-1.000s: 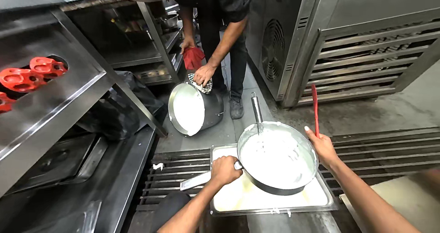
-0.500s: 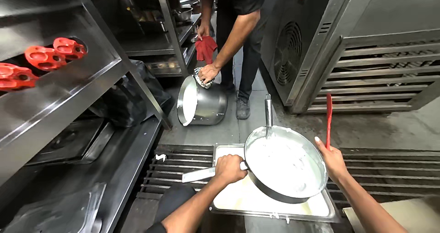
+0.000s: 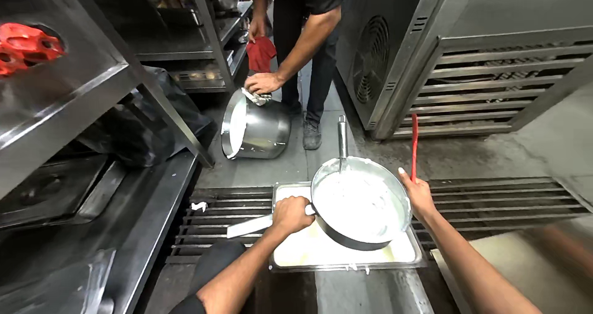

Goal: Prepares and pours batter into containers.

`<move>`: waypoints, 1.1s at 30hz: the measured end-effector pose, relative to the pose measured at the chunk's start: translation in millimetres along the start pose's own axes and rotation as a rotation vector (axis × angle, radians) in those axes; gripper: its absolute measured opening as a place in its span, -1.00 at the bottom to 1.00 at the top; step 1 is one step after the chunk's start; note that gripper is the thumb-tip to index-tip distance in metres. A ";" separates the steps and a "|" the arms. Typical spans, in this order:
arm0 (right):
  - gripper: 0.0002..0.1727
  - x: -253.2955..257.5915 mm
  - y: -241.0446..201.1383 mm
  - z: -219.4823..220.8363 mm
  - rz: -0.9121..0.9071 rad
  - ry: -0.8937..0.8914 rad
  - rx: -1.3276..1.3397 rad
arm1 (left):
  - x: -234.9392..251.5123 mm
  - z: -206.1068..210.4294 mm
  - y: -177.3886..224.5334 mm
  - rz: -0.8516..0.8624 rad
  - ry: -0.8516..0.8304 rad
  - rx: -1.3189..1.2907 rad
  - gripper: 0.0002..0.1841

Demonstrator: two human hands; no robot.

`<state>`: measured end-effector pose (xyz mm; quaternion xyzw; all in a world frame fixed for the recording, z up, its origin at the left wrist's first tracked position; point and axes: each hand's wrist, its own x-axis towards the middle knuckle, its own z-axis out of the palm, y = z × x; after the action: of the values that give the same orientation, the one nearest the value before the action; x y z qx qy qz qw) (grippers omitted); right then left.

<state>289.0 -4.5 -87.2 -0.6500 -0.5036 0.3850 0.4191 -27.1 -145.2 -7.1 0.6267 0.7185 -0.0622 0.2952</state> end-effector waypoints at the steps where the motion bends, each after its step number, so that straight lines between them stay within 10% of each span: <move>1: -0.43 0.6 1.1 0.8 0.004 0.002 0.002 | 0.6 1.0 -0.7 -0.003 0.006 0.002 -0.60; 33: -0.44 -2.7 -2.5 3.8 -0.016 -0.010 0.011 | 7.3 5.1 -5.3 0.000 -0.036 -0.026 -0.57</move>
<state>284.1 -6.2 -86.0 -0.6417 -0.5088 0.3875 0.4234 -30.5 -142.4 -16.5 0.6215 0.7138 -0.0645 0.3162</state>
